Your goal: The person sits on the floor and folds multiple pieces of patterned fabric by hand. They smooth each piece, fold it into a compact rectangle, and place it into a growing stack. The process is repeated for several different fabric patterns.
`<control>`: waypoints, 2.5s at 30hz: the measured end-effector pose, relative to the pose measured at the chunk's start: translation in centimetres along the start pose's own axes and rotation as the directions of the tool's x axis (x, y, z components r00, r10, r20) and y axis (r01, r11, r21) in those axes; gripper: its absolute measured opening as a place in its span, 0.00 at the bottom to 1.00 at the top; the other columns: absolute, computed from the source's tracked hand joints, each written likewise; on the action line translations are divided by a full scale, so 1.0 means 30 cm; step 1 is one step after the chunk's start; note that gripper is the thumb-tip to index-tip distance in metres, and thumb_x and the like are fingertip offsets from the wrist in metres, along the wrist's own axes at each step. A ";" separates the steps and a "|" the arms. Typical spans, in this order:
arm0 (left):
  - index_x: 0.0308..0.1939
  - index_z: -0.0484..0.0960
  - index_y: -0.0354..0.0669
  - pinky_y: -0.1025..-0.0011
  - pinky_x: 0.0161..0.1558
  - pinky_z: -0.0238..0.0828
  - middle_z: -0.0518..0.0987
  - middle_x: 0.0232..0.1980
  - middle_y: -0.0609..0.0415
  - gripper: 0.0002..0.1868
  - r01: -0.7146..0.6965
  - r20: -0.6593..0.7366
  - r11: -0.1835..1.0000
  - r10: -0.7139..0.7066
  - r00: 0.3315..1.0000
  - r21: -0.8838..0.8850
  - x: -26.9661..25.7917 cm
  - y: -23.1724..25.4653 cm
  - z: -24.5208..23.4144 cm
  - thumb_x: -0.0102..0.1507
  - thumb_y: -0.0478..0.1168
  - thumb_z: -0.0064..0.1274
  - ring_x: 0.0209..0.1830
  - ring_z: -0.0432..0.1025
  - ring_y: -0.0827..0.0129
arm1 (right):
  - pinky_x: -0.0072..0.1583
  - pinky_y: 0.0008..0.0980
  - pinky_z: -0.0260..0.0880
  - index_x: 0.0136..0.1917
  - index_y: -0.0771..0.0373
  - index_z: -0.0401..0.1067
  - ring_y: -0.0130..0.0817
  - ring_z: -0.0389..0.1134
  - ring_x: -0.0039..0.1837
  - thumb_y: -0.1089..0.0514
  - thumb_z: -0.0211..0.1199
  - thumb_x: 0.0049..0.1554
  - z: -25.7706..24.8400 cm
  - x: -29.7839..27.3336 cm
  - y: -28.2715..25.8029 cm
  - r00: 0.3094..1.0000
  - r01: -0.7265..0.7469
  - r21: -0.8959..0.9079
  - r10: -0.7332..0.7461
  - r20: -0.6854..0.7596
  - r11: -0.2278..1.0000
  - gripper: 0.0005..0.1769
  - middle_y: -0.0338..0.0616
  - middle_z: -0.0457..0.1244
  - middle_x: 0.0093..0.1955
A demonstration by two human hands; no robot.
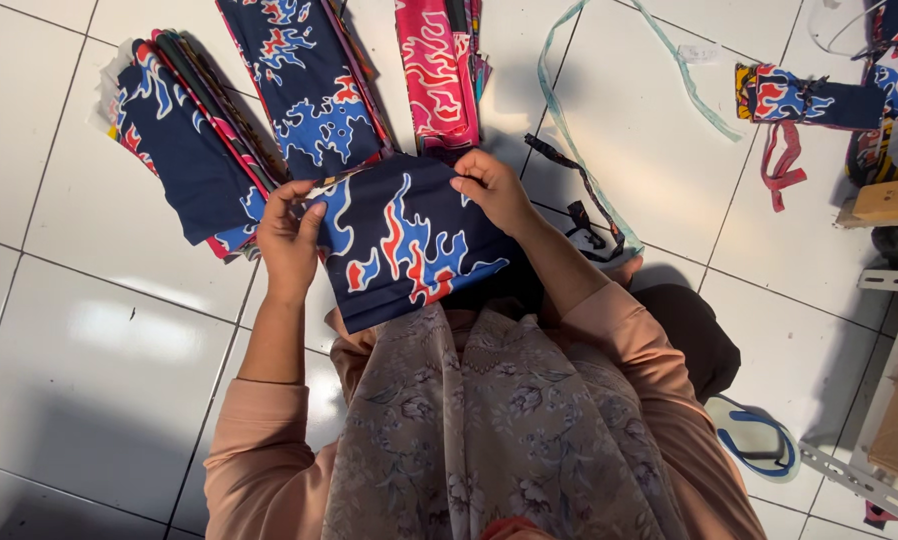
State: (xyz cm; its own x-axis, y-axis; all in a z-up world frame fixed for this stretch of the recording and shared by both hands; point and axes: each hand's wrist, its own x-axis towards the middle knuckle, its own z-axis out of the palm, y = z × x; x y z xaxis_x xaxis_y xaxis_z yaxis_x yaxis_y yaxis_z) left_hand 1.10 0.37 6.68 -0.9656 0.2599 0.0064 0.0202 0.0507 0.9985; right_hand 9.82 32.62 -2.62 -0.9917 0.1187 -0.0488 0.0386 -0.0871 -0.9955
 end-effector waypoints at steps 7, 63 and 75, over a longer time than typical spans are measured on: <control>0.45 0.82 0.36 0.75 0.39 0.68 0.82 0.37 0.57 0.05 -0.244 0.027 0.907 0.250 0.968 0.343 0.029 0.106 0.046 0.70 0.34 0.61 0.35 0.71 0.79 | 0.58 0.26 0.69 0.59 0.63 0.72 0.29 0.70 0.57 0.63 0.67 0.59 0.086 -0.002 -0.290 0.967 0.213 -0.462 -0.252 -0.024 0.861 0.15 0.41 0.69 0.54; 0.43 0.83 0.37 0.84 0.37 0.62 0.77 0.34 0.67 0.03 -0.039 0.237 0.997 0.054 0.970 -0.069 -0.152 0.161 0.248 0.67 0.33 0.60 0.33 0.65 0.87 | 0.45 0.34 0.70 0.50 0.63 0.75 0.38 0.69 0.45 0.62 0.63 0.62 0.160 -0.350 -0.659 0.817 0.577 -0.443 -0.495 0.296 0.686 0.04 0.44 0.65 0.46; 0.46 0.85 0.36 0.79 0.29 0.68 0.83 0.33 0.53 0.06 -0.310 0.315 0.928 0.237 0.919 0.206 -0.228 0.373 0.316 0.67 0.34 0.59 0.26 0.75 0.79 | 0.44 0.39 0.66 0.43 0.65 0.72 0.44 0.68 0.41 0.60 0.66 0.59 0.205 -0.312 -0.675 0.896 0.403 -0.631 -0.425 0.125 0.663 0.07 0.46 0.65 0.39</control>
State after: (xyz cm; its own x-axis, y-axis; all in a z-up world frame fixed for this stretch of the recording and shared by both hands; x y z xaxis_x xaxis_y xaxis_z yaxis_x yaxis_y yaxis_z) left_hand 10.37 8.30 17.31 -0.8011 0.5545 0.2253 0.3712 0.1651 0.9137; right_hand 17.57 27.19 18.48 -0.9206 0.0196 0.3900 -0.2969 0.6137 -0.7316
